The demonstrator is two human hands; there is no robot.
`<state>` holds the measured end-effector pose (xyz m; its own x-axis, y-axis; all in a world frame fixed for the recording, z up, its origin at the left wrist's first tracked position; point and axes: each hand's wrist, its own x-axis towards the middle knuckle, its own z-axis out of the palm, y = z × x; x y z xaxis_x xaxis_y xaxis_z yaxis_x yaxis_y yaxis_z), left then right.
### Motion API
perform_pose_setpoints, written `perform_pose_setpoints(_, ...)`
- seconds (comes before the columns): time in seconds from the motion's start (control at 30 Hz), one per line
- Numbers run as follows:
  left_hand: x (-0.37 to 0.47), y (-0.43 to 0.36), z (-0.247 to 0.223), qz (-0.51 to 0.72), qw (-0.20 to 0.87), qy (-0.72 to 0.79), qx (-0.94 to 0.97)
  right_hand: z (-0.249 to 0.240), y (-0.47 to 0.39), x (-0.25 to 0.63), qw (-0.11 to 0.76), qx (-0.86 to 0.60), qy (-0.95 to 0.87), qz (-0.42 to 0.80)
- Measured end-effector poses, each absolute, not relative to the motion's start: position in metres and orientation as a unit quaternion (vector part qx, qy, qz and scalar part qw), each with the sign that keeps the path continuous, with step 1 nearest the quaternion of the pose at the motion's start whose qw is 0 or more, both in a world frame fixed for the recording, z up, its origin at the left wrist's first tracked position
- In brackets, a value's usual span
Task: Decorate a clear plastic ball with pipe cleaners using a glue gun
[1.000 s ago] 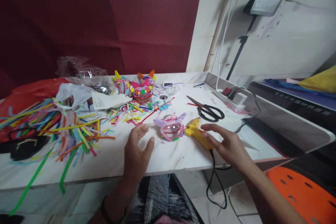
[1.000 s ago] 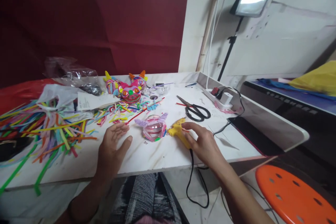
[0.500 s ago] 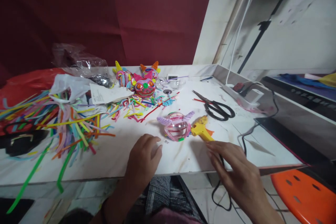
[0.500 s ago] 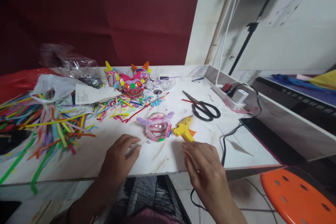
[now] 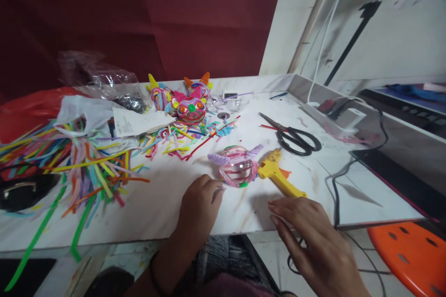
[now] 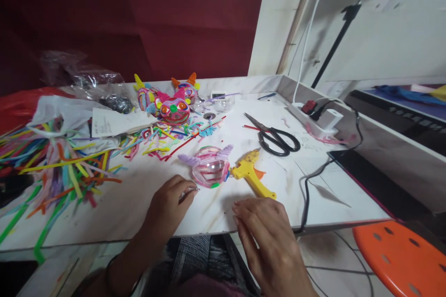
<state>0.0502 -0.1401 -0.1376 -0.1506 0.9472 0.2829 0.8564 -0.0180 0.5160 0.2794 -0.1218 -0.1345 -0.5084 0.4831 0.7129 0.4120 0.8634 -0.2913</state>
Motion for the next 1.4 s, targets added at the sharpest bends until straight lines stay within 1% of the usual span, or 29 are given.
perform_pose_setpoints(0.23, 0.05, -0.139, -0.137, 0.293, 0.061, 0.686, 0.663, -0.133, -0.124, 0.278, 0.397, -0.268, -0.874, 0.076)
perform_pose_setpoints(0.33, 0.048, -0.141, -0.14, 0.29, 0.034, 0.673, 0.68, -0.134, -0.128, 0.275, 0.402, -0.26, -0.875, 0.075)
perform_pose_setpoints(0.43, 0.047, -0.149, -0.142, 0.307, 0.016, 0.647, 0.698, -0.138, -0.137, 0.267, 0.413, -0.255, -0.868, 0.105)
perform_pose_setpoints(0.57, 0.05, -0.163, -0.137, 0.362, 0.022, 0.606, 0.708, -0.142, -0.149, 0.246, 0.43, -0.307, -0.826, 0.199)
perform_pose_setpoints(0.7, 0.059, -0.178, -0.129, 0.397, 0.006, 0.584, 0.708, -0.134, -0.152, 0.225, 0.409, -0.355, -0.767, 0.345)
perform_pose_setpoints(0.77, 0.062, -0.184, -0.127, 0.405, -0.015, 0.576, 0.71, -0.128, -0.151, 0.218, 0.399, -0.363, -0.742, 0.397)
perform_pose_setpoints(0.9, 0.061, -0.19, -0.132, 0.391, -0.06, 0.563, 0.726, -0.122, -0.148, 0.215, 0.397, -0.359, -0.712, 0.456)
perform_pose_setpoints(1.07, 0.052, -0.19, -0.14, 0.378, -0.1, 0.55, 0.738, -0.122, -0.146, 0.212, 0.37, -0.359, -0.665, 0.54)
perform_pose_setpoints(1.17, 0.05, -0.187, -0.14, 0.383, -0.077, 0.561, 0.729, -0.123, -0.146, 0.207, 0.366, -0.372, -0.612, 0.595)
perform_pose_setpoints(1.27, 0.053, -0.182, -0.139, 0.415, -0.02, 0.575, 0.705, -0.125, -0.144, 0.202, 0.363, -0.369, -0.561, 0.646)
perform_pose_setpoints(1.33, 0.057, -0.177, -0.139, 0.444, 0.013, 0.58, 0.683, -0.127, -0.142, 0.201, 0.364, -0.368, -0.551, 0.655)
perform_pose_setpoints(1.4, 0.061, -0.172, -0.139, 0.465, 0.028, 0.581, 0.667, -0.13, -0.14, 0.202, 0.372, -0.372, -0.571, 0.631)
